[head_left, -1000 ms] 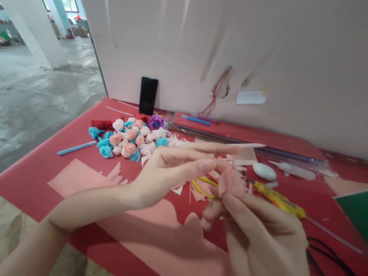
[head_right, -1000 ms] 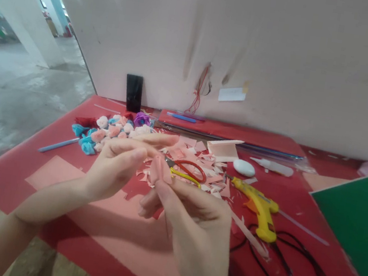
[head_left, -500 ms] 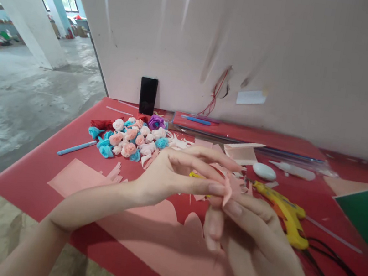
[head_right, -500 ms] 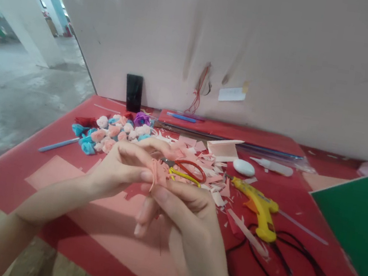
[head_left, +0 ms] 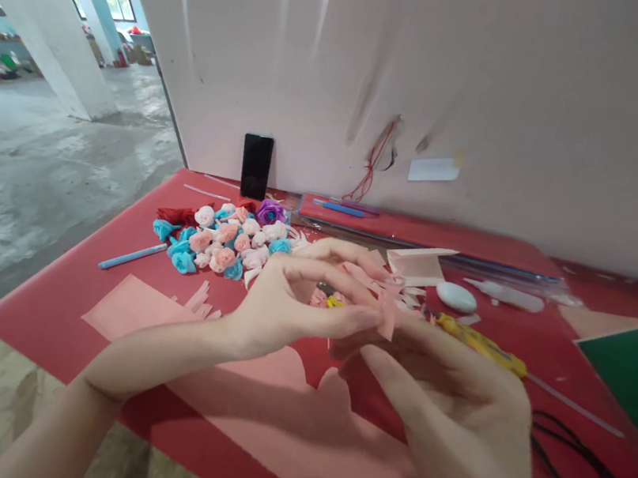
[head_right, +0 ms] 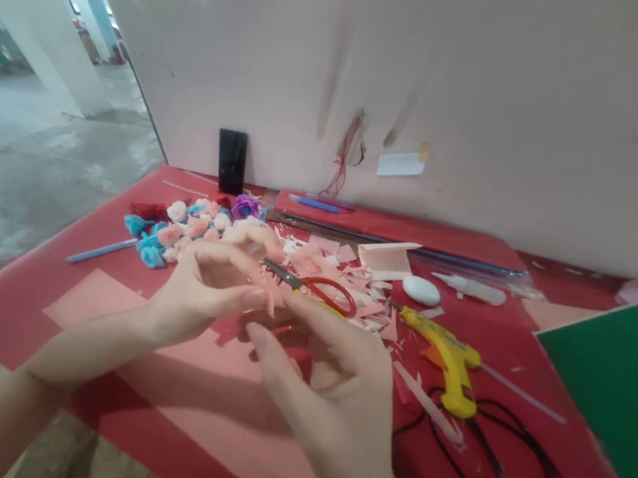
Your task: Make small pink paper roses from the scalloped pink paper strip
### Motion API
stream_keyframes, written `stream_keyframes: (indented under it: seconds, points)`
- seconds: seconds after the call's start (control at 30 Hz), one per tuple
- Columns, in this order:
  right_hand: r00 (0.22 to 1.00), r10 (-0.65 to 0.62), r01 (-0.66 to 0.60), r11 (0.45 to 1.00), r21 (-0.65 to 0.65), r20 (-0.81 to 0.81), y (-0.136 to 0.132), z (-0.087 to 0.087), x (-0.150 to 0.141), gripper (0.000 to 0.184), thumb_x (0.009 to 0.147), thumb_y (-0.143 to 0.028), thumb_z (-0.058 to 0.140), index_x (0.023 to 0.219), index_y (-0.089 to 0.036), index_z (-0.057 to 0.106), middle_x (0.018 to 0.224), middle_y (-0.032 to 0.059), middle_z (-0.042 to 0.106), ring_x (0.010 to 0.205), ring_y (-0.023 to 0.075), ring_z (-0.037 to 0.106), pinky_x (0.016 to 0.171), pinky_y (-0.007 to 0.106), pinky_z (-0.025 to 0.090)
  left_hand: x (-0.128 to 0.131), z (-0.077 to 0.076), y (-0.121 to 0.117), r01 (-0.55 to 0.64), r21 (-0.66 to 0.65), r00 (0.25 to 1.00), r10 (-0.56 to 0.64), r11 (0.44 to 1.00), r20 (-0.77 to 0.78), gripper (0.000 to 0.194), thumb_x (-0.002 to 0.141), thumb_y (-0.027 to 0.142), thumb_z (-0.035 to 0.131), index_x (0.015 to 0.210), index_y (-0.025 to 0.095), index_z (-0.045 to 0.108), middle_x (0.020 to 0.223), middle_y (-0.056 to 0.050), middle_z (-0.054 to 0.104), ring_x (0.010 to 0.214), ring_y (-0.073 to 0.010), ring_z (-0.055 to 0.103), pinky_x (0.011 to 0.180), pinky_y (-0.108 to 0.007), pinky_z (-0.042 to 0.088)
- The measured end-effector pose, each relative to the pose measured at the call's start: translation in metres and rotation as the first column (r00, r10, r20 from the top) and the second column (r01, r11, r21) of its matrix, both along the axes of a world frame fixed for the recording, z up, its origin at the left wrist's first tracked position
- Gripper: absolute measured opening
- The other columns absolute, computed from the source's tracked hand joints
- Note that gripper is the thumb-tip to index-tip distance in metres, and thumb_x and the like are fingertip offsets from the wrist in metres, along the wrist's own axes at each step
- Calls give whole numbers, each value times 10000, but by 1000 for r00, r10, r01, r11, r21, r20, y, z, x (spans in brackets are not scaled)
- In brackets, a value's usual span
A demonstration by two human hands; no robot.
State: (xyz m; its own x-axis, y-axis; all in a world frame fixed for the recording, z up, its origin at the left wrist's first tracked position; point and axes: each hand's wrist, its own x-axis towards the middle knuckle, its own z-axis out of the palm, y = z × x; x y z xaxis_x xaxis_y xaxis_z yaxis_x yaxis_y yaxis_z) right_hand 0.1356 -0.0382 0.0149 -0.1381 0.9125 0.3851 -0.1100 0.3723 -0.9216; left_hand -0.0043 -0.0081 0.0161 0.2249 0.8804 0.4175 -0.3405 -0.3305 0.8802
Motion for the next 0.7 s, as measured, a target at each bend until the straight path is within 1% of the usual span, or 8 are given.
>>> stream_keyframes:
  seconds: [0.1,0.17,0.23,0.33,0.47,0.6,0.67,0.7]
  points:
    - [989,-110,95,985,145,98,-1,-2,0,337,746,-75,617,852,-378,717,634,-103,694,486,93,640,473,134,543,1,-3,1,-86,94,996,88,992,-18,90,720,242,727,636,217,710,853,-31,610,929,-177,589,900,-366,470]
    - [974,-179,152,971,184,139,-1,-3,0,327,761,-85,600,807,-389,711,583,-122,669,463,90,624,466,138,538,1,-5,2,-127,164,991,133,978,-27,80,715,232,730,639,220,707,828,-29,603,883,-170,584,845,-355,483]
    - [960,-219,182,962,203,177,-1,-3,0,297,767,-101,593,743,-377,702,562,-129,656,459,92,620,479,148,543,1,-6,3,-152,193,985,164,969,-49,85,714,240,728,636,221,700,828,-31,596,860,-169,577,797,-345,494]
    - [957,-205,162,965,208,207,1,-2,1,281,779,-110,580,688,-356,680,549,-132,647,467,85,621,492,137,535,1,-6,2,-153,185,984,168,971,-66,118,719,247,721,619,209,671,839,-26,578,825,-156,574,792,-351,502]
    - [963,-161,126,978,166,216,1,3,3,269,788,-129,592,628,-330,671,518,-131,625,428,52,581,456,83,487,3,-5,-1,-132,190,987,147,973,-66,147,717,216,716,606,198,621,826,-13,567,811,-147,582,829,-376,505]
    - [964,-143,114,984,139,225,-1,8,4,271,791,-144,594,600,-314,686,511,-124,633,445,45,593,474,61,484,1,-5,1,-111,255,983,143,961,-112,160,758,238,687,633,193,598,815,-19,586,823,-147,601,816,-358,525]
    - [961,-155,121,980,159,228,-1,8,4,273,782,-135,594,596,-312,688,508,-124,632,452,47,597,486,66,492,-2,-4,5,-111,383,971,182,917,-153,96,774,244,677,724,190,615,834,-29,606,845,-148,608,796,-325,535]
    - [960,-169,131,976,173,223,-1,7,4,264,773,-131,600,621,-324,698,519,-128,639,454,49,599,490,72,499,-5,-2,7,-135,486,955,245,863,-169,87,770,246,685,783,186,622,848,-36,617,859,-151,608,785,-310,536]
